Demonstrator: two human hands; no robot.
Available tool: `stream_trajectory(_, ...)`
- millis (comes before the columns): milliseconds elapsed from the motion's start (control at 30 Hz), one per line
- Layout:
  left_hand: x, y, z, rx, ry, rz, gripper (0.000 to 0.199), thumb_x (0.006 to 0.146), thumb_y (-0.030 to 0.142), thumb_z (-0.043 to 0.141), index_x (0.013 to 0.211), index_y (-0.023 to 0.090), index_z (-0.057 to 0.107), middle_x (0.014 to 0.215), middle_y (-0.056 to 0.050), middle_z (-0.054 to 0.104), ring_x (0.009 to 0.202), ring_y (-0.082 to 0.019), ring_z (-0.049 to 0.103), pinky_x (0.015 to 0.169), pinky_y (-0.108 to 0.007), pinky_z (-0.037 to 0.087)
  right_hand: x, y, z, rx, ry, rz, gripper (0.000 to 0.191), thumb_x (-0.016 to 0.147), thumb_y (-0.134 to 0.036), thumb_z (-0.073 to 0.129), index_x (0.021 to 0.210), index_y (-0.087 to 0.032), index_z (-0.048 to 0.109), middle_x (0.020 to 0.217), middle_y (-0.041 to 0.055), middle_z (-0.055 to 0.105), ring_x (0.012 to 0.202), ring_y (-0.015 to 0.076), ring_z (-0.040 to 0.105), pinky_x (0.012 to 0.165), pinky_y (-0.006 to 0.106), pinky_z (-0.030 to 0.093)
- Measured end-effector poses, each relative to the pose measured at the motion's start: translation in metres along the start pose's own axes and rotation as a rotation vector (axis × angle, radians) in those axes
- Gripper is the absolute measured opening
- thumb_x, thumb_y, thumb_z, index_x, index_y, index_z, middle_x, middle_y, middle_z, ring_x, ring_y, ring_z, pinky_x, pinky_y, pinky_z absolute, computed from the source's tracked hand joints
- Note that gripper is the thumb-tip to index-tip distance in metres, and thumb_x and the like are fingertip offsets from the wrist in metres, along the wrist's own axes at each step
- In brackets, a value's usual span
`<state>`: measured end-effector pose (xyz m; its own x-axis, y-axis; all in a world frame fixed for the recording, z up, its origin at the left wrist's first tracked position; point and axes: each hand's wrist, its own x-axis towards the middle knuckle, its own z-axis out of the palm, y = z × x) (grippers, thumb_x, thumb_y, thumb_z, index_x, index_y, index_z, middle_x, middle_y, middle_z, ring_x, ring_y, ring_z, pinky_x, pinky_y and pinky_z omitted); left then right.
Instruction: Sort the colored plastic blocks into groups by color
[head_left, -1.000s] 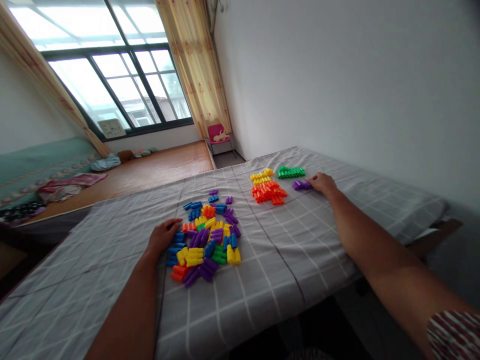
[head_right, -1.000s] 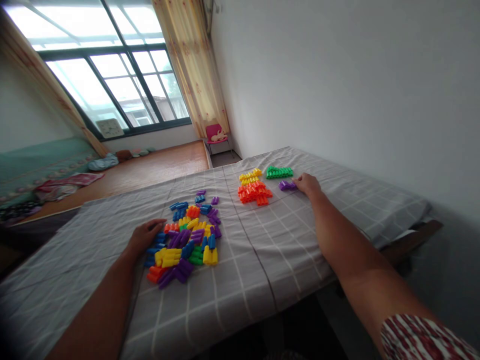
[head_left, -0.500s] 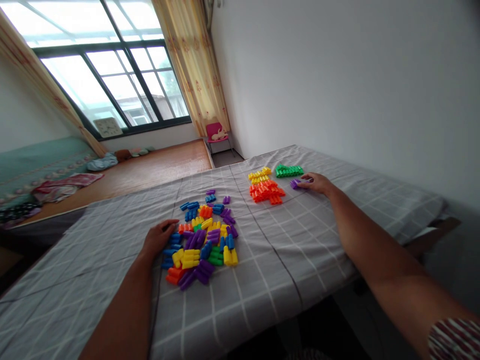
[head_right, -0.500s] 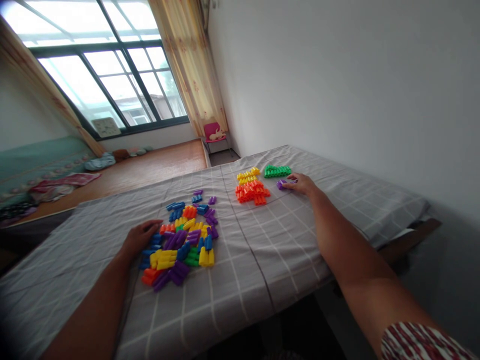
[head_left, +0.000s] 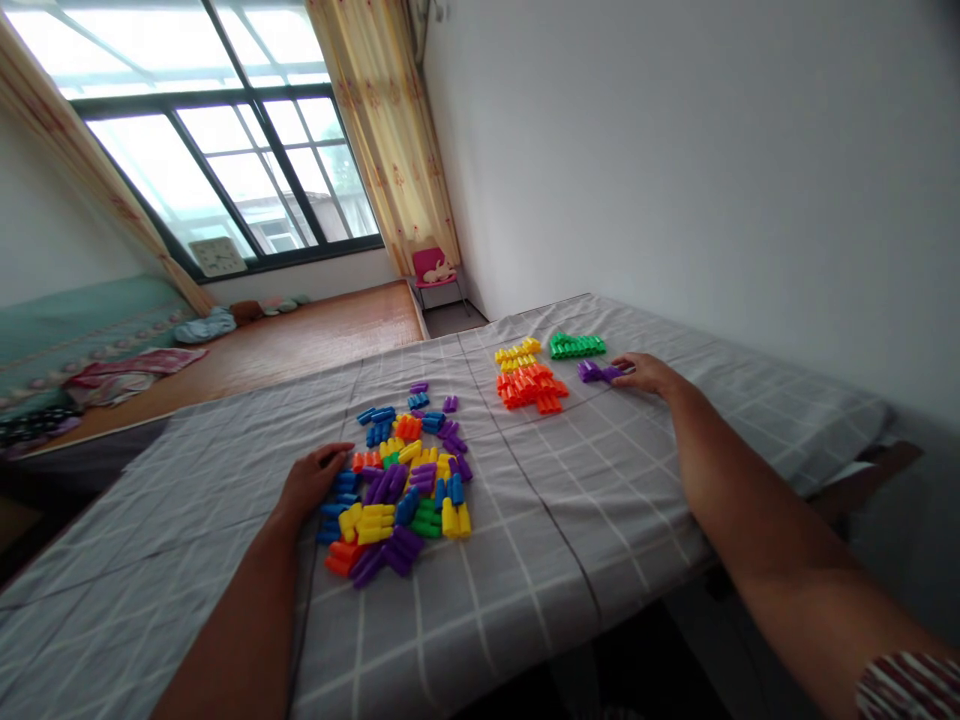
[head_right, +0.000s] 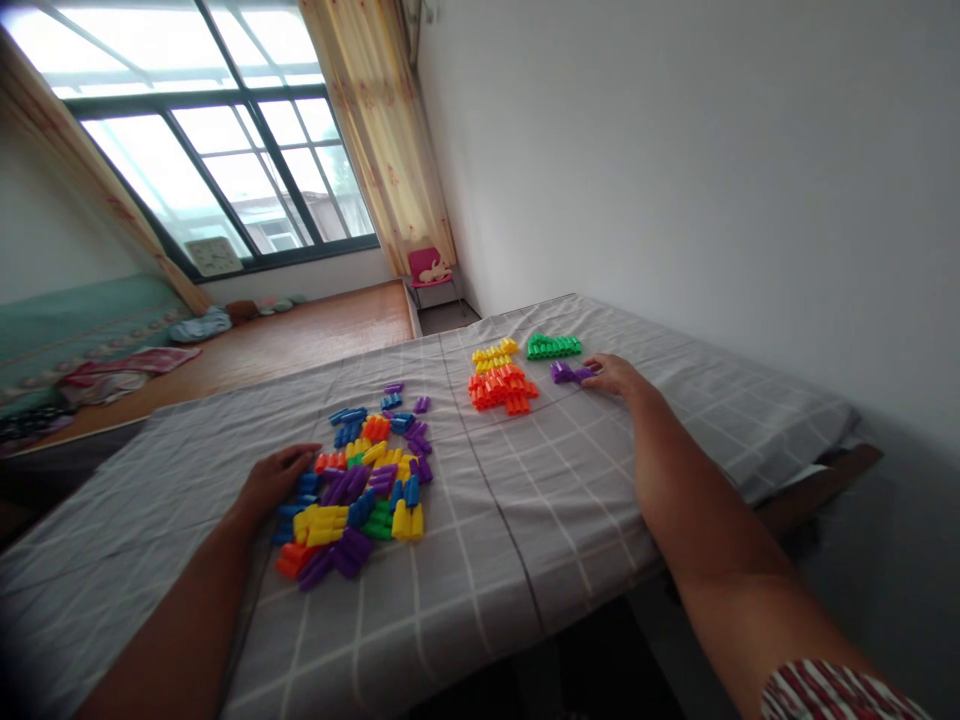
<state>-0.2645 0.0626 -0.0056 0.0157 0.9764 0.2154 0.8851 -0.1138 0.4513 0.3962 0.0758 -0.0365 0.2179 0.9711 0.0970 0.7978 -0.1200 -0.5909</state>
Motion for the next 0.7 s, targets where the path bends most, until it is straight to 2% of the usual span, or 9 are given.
stream_trajectory(100, 0.0, 0.0, 0.0, 0.004, -0.016, -0.019, 0.046, 0.075, 0.049, 0.049, 0.102, 0.022, 0.074, 0.089, -0.002, 0.076, 0.08, -0.022, 0.068, 0.07, -0.027, 0.05, 0.001, -0.004, 0.005, -0.04, 0.042, 0.015, 0.047, 0.065, -0.037, 0.077, 0.107, -0.017, 0.071, 0.107, 0.0081, 0.072, 0.094, 0.0223, 0.068, 0.081, 0.028, 0.05)
stream_trajectory(233, 0.001, 0.0, 0.001, 0.011, -0.018, -0.005, 0.046, 0.075, 0.047, 0.049, 0.103, 0.021, 0.074, 0.09, -0.003, 0.076, 0.081, -0.021, 0.067, 0.07, -0.027, 0.05, 0.0, -0.012, 0.009, -0.034, 0.079, 0.007, 0.046, 0.065, -0.04, 0.076, 0.104, -0.018, 0.071, 0.108, 0.0088, 0.072, 0.094, 0.0235, 0.067, 0.08, 0.03, 0.051)
stream_trajectory(433, -0.003, 0.003, 0.003, 0.0, -0.022, -0.002, 0.049, 0.078, 0.044, 0.047, 0.109, 0.016, 0.073, 0.09, -0.005, 0.075, 0.076, -0.02, 0.065, 0.067, -0.027, 0.048, -0.004, -0.012, 0.005, 0.084, 0.029, 0.01, 0.045, 0.071, -0.023, 0.066, 0.116, -0.014, 0.065, 0.115, 0.0115, 0.069, 0.094, 0.0223, 0.067, 0.082, 0.03, 0.052)
stream_trajectory(500, -0.005, 0.004, 0.004, -0.024, -0.021, -0.005, 0.048, 0.078, 0.041, 0.047, 0.11, 0.016, 0.073, 0.091, -0.004, 0.075, 0.077, -0.02, 0.065, 0.069, -0.027, 0.048, -0.006, -0.015, 0.003, 0.016, 0.134, 0.041, 0.046, 0.073, -0.017, 0.061, 0.118, -0.013, 0.063, 0.117, 0.0135, 0.068, 0.096, 0.0244, 0.066, 0.085, 0.034, 0.051)
stream_trajectory(567, -0.005, 0.004, 0.006, -0.04, -0.017, -0.003, 0.046, 0.079, 0.04, 0.048, 0.109, 0.017, 0.074, 0.091, -0.004, 0.075, 0.079, -0.02, 0.065, 0.069, -0.027, 0.047, -0.01, -0.027, 0.002, -0.081, 0.349, 0.009, 0.044, 0.076, -0.013, 0.054, 0.12, -0.012, 0.061, 0.118, 0.0159, 0.067, 0.103, 0.0267, 0.064, 0.094, 0.038, 0.047)
stream_trajectory(633, -0.004, 0.002, 0.009, -0.049, -0.011, 0.001, 0.045, 0.079, 0.038, 0.048, 0.108, 0.017, 0.074, 0.09, -0.004, 0.075, 0.079, -0.02, 0.064, 0.07, -0.027, 0.047, -0.018, -0.052, 0.006, -0.137, 0.54, -0.122, 0.043, 0.081, -0.012, 0.047, 0.122, -0.012, 0.059, 0.121, 0.017, 0.065, 0.111, 0.0275, 0.059, 0.102, 0.04, 0.041)
stream_trajectory(667, -0.003, 0.001, 0.01, -0.052, -0.009, 0.001, 0.044, 0.079, 0.037, 0.047, 0.109, 0.017, 0.074, 0.088, -0.004, 0.075, 0.079, -0.02, 0.064, 0.069, -0.027, 0.047, -0.023, -0.07, 0.01, -0.146, 0.575, -0.209, 0.041, 0.083, -0.013, 0.045, 0.122, -0.013, 0.059, 0.121, 0.0167, 0.064, 0.113, 0.0274, 0.058, 0.105, 0.041, 0.039)
stream_trajectory(700, -0.003, -0.001, 0.012, -0.054, -0.008, 0.0, 0.044, 0.079, 0.036, 0.047, 0.109, 0.016, 0.074, 0.086, -0.004, 0.074, 0.078, -0.02, 0.064, 0.069, -0.027, 0.046, -0.029, -0.09, 0.017, -0.145, 0.553, -0.299, 0.039, 0.085, -0.014, 0.044, 0.12, -0.014, 0.06, 0.12, 0.016, 0.064, 0.113, 0.0272, 0.057, 0.105, 0.041, 0.039)
